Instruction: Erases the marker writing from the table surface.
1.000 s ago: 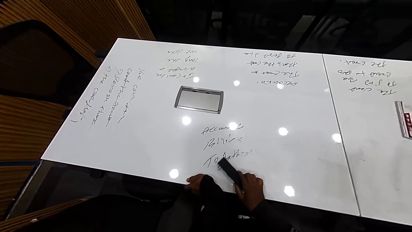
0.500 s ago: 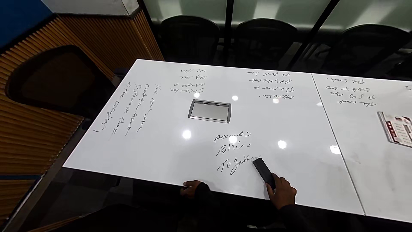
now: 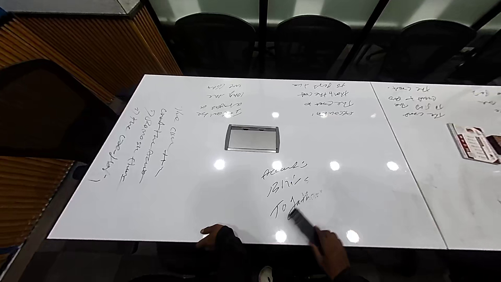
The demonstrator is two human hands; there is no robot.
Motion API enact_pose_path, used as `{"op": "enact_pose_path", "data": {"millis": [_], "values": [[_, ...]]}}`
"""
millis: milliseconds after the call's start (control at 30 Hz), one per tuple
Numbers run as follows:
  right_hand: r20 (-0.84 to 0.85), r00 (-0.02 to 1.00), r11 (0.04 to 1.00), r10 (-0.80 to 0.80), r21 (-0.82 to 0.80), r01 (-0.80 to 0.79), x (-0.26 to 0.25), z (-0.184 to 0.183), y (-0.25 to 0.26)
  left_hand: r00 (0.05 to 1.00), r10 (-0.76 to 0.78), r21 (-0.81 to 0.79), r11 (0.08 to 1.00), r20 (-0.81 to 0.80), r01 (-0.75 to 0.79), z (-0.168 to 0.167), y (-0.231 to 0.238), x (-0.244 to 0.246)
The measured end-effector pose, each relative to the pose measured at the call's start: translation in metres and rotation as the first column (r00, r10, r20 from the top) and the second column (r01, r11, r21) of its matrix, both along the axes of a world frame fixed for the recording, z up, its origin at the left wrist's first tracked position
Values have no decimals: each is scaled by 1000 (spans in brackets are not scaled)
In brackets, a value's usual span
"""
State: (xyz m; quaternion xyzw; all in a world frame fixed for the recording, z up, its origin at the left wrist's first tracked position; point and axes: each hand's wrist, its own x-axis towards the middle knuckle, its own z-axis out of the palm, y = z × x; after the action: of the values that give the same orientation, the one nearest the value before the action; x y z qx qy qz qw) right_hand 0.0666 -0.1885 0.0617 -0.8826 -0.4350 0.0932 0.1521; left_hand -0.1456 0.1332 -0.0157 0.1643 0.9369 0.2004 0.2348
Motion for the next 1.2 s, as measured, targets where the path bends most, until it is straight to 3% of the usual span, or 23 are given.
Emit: {"op": "enact_pose_path", "data": {"millis": [133,267,367,433,567,733,867,1000,1200], "values": [[0,968,968,250,22,-250,-43,-8,20,998,32,-76,996,-61,-36,-10,5,0],[84,932,932,352,60,-357,-50,-21,36,996,71,13,997,-55,-71,1,3,5],[130,910,913,393,63,-404,-50,-25,43,991,89,40,996,-96,-85,-12,3,3],[157,905,910,395,68,-409,-51,-27,49,990,105,58,993,-98,-100,-23,4,-1],[173,940,945,295,95,-314,-48,-27,63,994,40,-32,999,-99,-44,-11,3,0],[146,988,987,55,145,-76,-5,-16,83,990,31,-57,998,-140,-40,-13,5,1],[194,981,992,-31,126,6,25,-14,89,991,48,-14,999,-125,-50,-9,3,4],[167,986,992,18,119,-38,11,-17,87,991,72,40,997,-111,-68,-7,1,5],[87,962,958,259,105,-267,-60,-17,71,991,60,23,998,-119,-58,-8,0,5]]}}
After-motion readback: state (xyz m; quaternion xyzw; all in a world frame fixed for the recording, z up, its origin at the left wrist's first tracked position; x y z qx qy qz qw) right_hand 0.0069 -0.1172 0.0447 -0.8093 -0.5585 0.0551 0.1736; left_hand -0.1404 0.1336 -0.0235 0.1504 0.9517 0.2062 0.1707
